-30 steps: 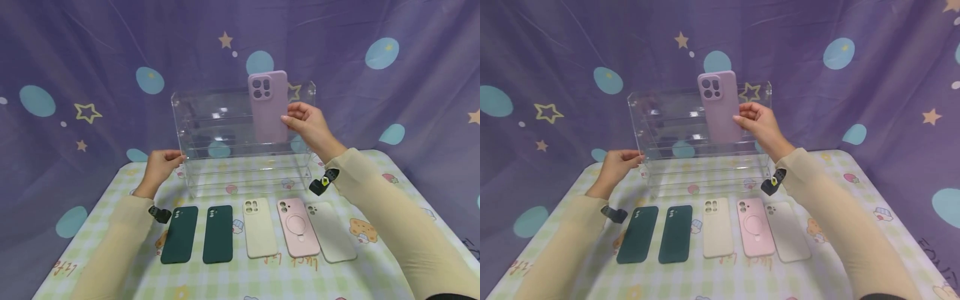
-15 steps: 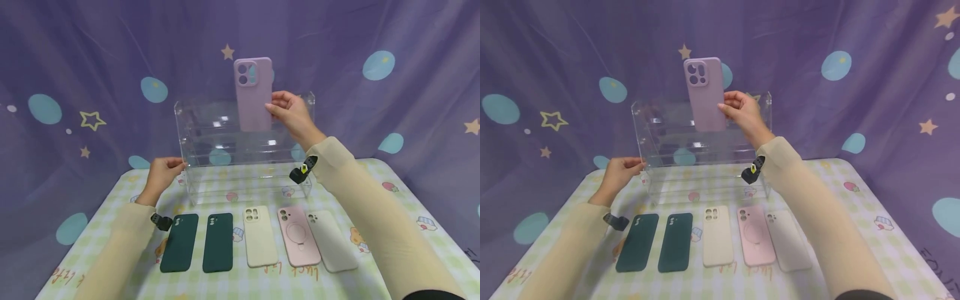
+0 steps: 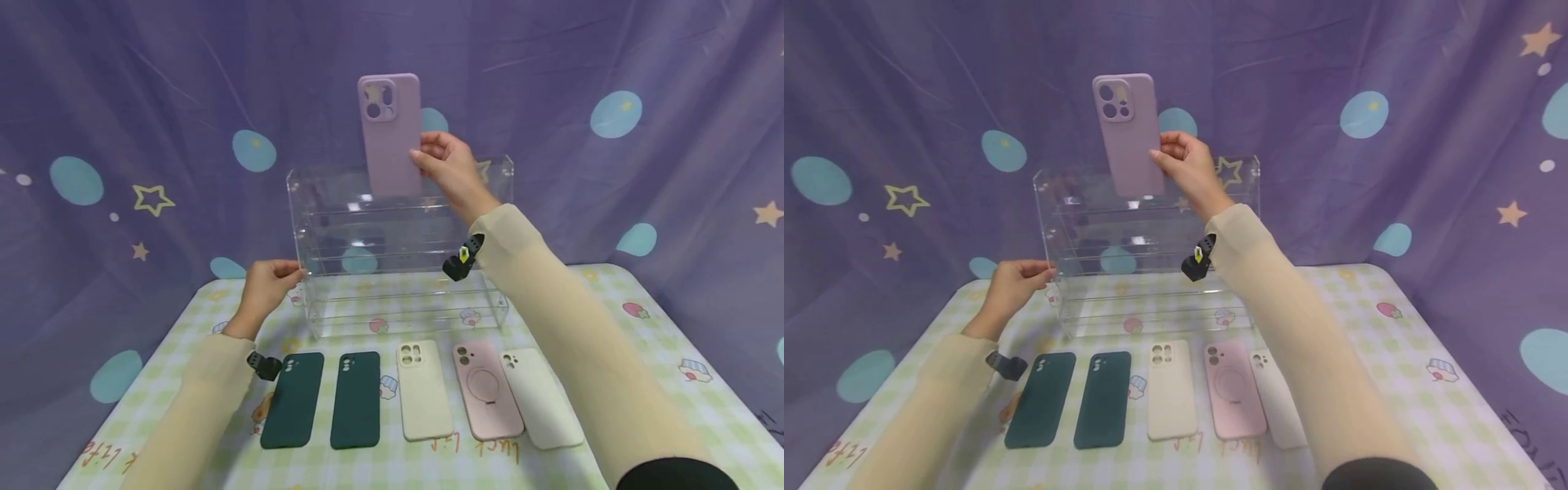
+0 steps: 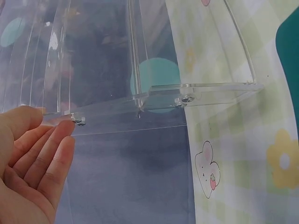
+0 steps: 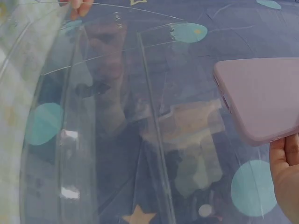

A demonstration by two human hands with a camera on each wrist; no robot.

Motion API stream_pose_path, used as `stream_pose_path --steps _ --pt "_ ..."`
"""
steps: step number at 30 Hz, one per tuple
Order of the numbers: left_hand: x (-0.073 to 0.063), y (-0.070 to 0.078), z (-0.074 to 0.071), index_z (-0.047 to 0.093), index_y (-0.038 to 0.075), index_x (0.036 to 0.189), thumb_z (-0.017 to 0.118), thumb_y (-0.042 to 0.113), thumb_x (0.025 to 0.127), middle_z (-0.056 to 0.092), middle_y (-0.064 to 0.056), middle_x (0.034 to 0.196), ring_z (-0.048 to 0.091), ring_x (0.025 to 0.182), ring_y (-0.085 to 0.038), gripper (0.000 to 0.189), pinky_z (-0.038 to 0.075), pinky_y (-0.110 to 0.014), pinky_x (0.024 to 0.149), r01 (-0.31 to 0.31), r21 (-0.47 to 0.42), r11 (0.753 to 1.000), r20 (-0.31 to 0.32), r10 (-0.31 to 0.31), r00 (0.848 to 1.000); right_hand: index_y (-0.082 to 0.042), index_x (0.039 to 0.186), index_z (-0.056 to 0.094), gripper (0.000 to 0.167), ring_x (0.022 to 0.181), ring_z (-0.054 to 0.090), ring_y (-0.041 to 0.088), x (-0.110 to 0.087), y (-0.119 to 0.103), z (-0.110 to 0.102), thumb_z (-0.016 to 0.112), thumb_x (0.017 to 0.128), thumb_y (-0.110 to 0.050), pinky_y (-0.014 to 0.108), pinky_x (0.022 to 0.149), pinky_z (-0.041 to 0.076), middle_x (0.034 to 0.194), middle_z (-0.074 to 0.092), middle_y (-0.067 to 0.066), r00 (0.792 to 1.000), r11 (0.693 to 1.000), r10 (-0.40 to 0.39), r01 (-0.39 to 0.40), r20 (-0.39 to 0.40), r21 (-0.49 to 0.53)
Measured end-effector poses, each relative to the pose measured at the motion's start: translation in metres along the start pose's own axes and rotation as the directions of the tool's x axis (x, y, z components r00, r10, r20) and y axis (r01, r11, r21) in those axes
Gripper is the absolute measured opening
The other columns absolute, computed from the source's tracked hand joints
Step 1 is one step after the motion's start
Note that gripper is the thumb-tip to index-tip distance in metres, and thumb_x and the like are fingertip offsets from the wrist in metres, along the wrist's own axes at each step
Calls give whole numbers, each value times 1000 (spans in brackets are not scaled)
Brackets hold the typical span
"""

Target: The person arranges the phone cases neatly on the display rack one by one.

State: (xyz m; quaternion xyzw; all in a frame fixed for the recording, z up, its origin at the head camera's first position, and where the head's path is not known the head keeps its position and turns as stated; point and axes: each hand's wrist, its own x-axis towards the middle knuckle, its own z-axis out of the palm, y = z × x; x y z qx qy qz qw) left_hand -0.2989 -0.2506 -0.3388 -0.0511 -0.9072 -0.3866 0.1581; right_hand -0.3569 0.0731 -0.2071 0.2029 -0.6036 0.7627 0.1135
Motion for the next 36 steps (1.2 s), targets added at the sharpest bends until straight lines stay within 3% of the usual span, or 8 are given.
stream_pose_path --steps 7,15,26,32,36 --pt "0 0 2 70 -3 106 66 20 89 70 -19 97 68 80 -29 28 52 -22 59 -12 16 1000 -11 12 1000 -3 93 57 17 71 56 11 18 -8 15 60 85 11 22 62 48 80 62 5 998 995 -43 47 -42 87" --pt "1 4 4 70 -3 106 66 20 89 70 -19 97 68 79 -27 28 54 -30 64 -12 10 1000 -18 13 1000 -5 89 57 19 70 55 10 33 -14 14 61 84 13 22 62 46 77 60 2 991 990 -80 92 -110 111" --pt "-2 9 4 69 -1 107 65 20 90 70 -18 98 68 82 -28 28 55 -32 65 2 -6 1000 2 -2 1000 -6 89 57 20 73 54 10 41 -10 10 61 83 13 21 67 46 77 58 0 990 995 -98 99 -99 3" --pt "-3 11 4 69 -2 108 65 21 90 70 -19 99 68 84 -29 29 55 -34 67 3 -16 1000 3 -2 1000 -3 93 57 18 72 54 9 45 -8 15 61 84 12 20 66 44 78 59 3 993 991 -112 109 -38 -78" --pt "-3 11 2 69 -2 108 65 20 90 70 -19 99 67 84 -29 28 55 -31 65 4 -6 1000 -9 -4 1000 -3 94 56 17 70 53 8 46 -7 24 60 86 11 20 63 43 77 59 3 998 991 -64 64 4 -118"
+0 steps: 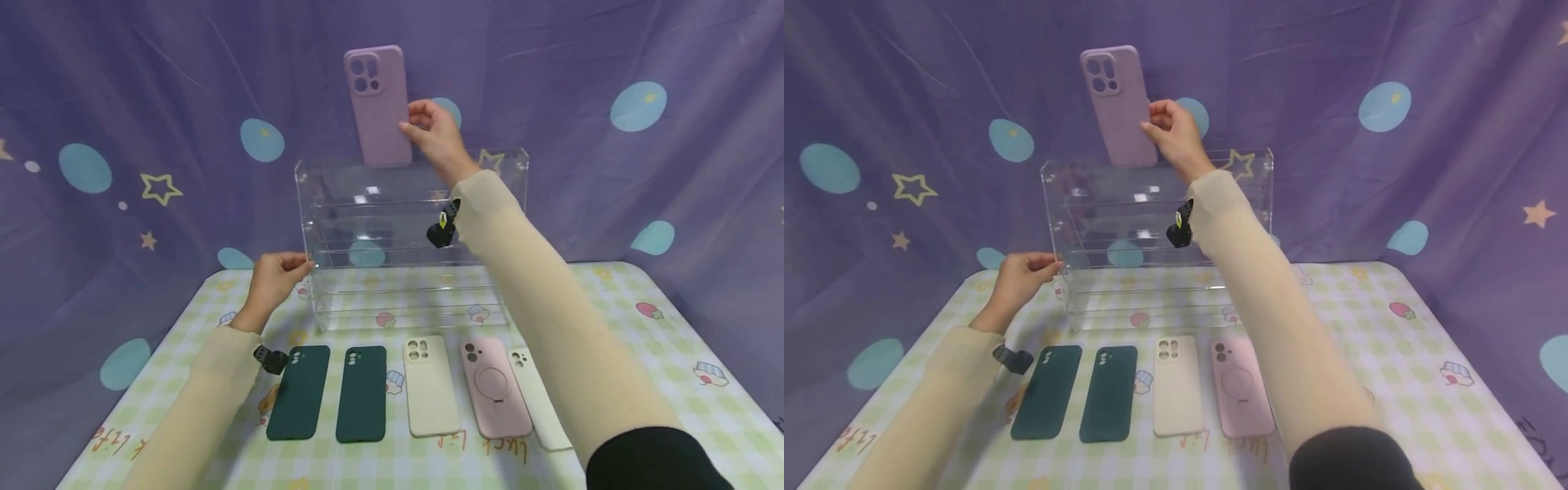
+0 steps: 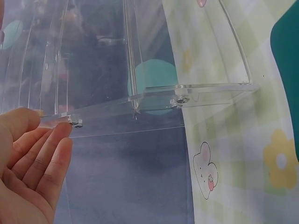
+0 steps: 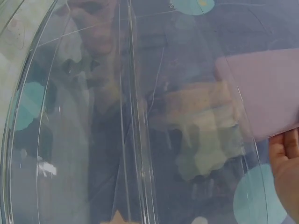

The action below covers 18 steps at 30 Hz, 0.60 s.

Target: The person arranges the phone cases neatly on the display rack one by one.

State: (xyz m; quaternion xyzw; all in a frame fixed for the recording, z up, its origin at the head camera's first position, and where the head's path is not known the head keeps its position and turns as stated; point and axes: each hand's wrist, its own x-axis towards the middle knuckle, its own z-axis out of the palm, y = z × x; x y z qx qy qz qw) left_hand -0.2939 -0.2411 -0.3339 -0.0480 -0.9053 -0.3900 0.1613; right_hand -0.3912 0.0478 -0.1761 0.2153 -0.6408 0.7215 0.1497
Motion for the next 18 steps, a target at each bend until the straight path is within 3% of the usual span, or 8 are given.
stream_pose_path --steps 9,15,18 --pt "-5 0 2 70 -2 107 66 21 90 70 -19 97 68 81 -28 29 54 -28 63 -14 3 1000 -9 14 1000 -5 94 54 15 71 50 8 -3 -1 18 60 87 7 20 60 43 76 54 0 994 994 99 -97 51 -55" --pt "-7 1 2 70 -2 107 66 22 90 70 -18 97 68 81 -29 29 54 -26 62 -13 -11 1000 -9 13 1000 -8 91 53 9 76 54 11 -3 -7 26 61 90 -3 23 65 45 82 58 1 966 965 254 -250 45 -77" --pt "-7 3 2 70 -1 108 66 22 90 71 -18 97 68 81 -28 29 54 -27 62 -13 -11 1000 -8 13 1000 -10 90 52 9 79 54 11 -3 -10 27 61 92 -10 24 65 44 86 58 1 958 955 287 -283 31 -93"
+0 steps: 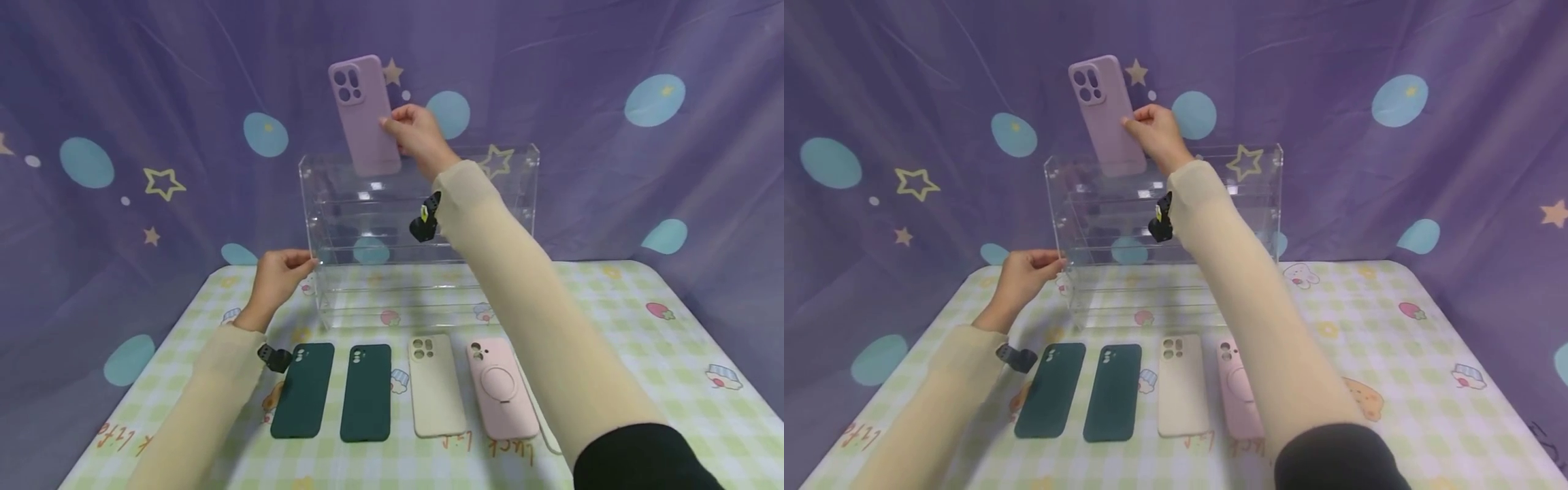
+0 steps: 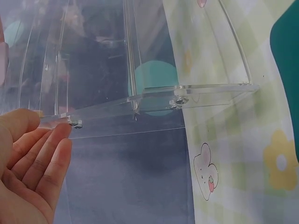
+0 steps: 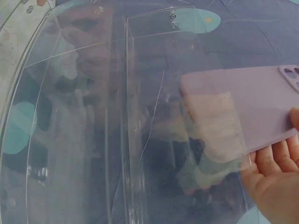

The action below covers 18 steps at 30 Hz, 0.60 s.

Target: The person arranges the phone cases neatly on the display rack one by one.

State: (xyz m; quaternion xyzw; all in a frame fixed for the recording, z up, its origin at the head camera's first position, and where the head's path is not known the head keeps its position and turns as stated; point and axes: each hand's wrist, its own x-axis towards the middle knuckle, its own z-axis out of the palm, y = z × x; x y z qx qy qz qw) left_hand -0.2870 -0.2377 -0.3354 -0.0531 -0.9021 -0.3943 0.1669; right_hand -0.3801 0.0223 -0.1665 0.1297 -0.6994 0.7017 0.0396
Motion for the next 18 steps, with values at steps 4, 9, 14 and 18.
stream_pose_path --steps 4,9,14,18 --pt "-1 3 1 70 -1 107 66 20 90 71 -17 97 68 81 -27 28 54 -27 63 -3 6 1000 0 3 1000 -11 89 52 11 78 56 12 -1 -1 -1 61 91 -8 24 64 44 83 59 1 1000 1000 7 -7 -19 1" --pt "-2 4 2 70 -1 107 66 20 90 71 -17 97 68 81 -27 28 54 -28 63 4 4 1000 1 -4 1000 -11 85 51 14 74 56 11 -3 1 -6 62 90 -4 22 61 43 76 59 0 1000 1000 -12 11 -17 -28" --pt "-2 4 1 70 -2 107 65 21 90 71 -18 97 68 81 -27 29 54 -28 63 -3 2 1000 1 3 1000 -11 82 50 16 73 50 8 -4 1 -13 62 90 -5 21 61 42 77 53 -2 999 993 -32 29 -22 -116" --pt "-2 3 1 70 -2 107 66 21 90 71 -18 97 68 81 -27 28 54 -28 64 3 6 1000 0 -3 1000 -11 83 51 14 73 47 8 -6 0 -16 62 90 -5 21 61 42 78 48 -1 998 982 -55 49 -23 -184"
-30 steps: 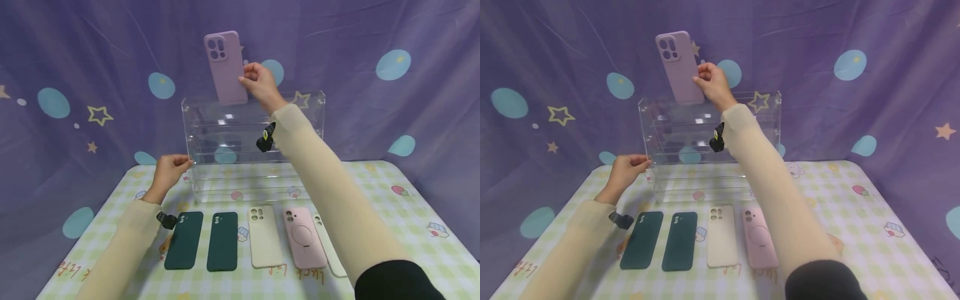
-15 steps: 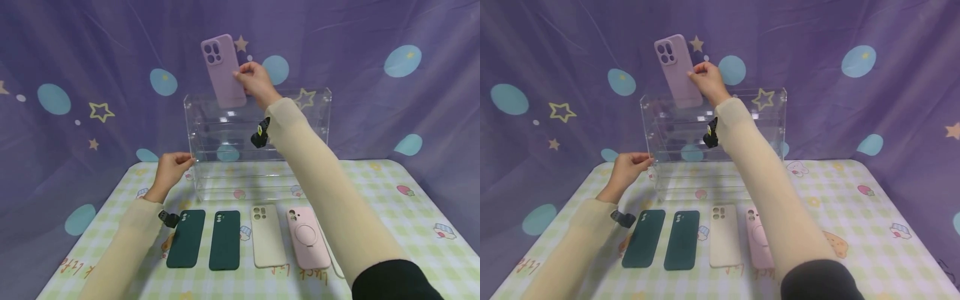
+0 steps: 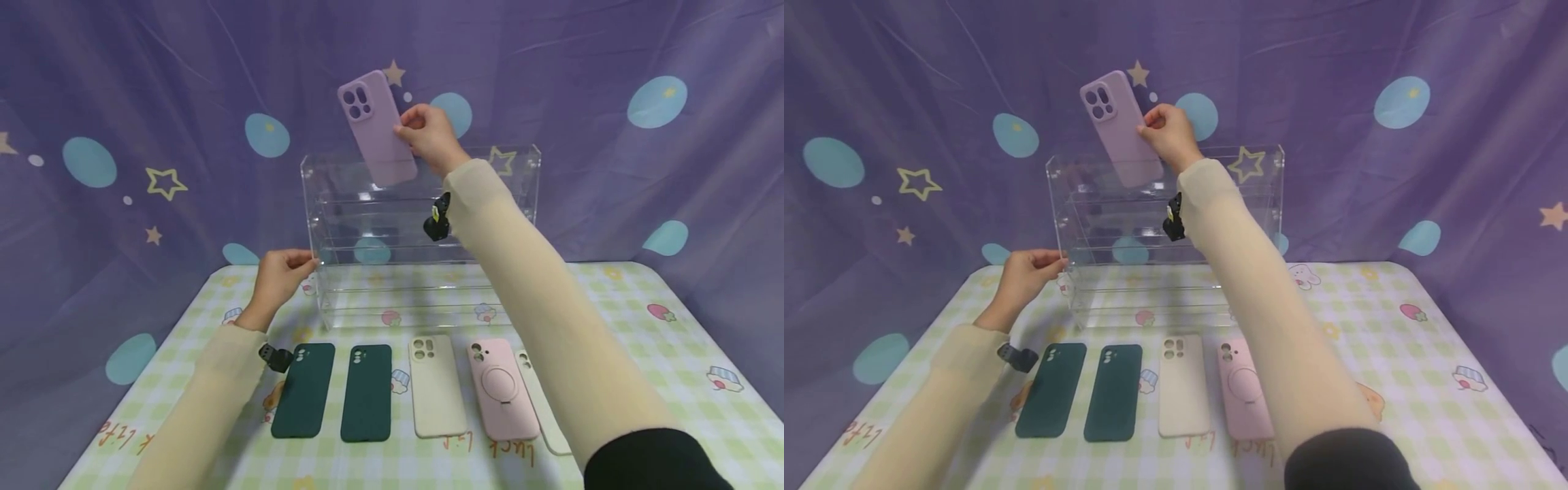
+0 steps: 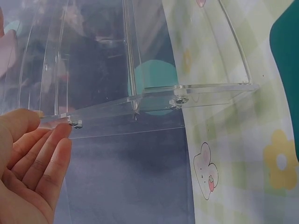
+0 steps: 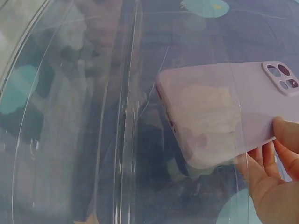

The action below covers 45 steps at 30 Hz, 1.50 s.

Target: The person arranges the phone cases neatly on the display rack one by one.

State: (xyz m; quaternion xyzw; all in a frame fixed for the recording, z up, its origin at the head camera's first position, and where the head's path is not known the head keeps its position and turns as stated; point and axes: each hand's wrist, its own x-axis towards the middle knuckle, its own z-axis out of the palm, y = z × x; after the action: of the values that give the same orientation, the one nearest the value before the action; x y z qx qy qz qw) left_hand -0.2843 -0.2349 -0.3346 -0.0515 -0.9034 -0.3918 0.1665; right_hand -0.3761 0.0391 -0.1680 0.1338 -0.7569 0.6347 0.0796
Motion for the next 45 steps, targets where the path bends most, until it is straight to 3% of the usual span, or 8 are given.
stream_pose_path --steps 9,16,24,30,45 --pt "1 -2 0 70 -2 105 66 19 89 71 -18 96 68 81 -28 27 51 -20 61 -4 1 1000 -2 4 1000 -6 88 61 7 75 52 9 -4 -5 1 67 87 -6 22 76 48 76 55 -3 999 985 -38 34 -19 -167" --pt "1 -3 -1 70 -2 105 66 19 89 71 -18 96 68 81 -27 27 52 -23 62 -7 13 1000 -15 7 1000 1 101 64 18 72 55 8 -5 -5 7 68 87 -9 24 69 54 77 57 -3 998 980 -43 34 -41 -197" --pt "-1 -2 -1 71 -2 105 66 20 89 71 -17 95 68 79 -25 27 53 -25 62 -8 15 1000 -20 8 1000 1 101 65 21 65 60 8 -2 -5 20 70 85 -11 21 67 53 74 58 -2 1000 972 -22 19 -9 -235" --pt "-1 0 -2 71 -2 104 66 19 89 71 -17 94 68 78 -24 27 52 -22 60 -28 14 999 -25 29 999 0 99 66 19 73 65 13 -3 -11 27 70 86 -12 21 71 52 75 59 -1 999 961 15 -6 32 -278" --pt "-2 2 -3 71 -3 103 66 19 89 71 -18 93 68 77 -25 26 48 -16 58 -41 8 999 -30 41 999 -1 98 64 17 73 61 11 -1 -16 33 68 87 -13 22 71 52 80 61 1 993 946 68 -35 93 -321"
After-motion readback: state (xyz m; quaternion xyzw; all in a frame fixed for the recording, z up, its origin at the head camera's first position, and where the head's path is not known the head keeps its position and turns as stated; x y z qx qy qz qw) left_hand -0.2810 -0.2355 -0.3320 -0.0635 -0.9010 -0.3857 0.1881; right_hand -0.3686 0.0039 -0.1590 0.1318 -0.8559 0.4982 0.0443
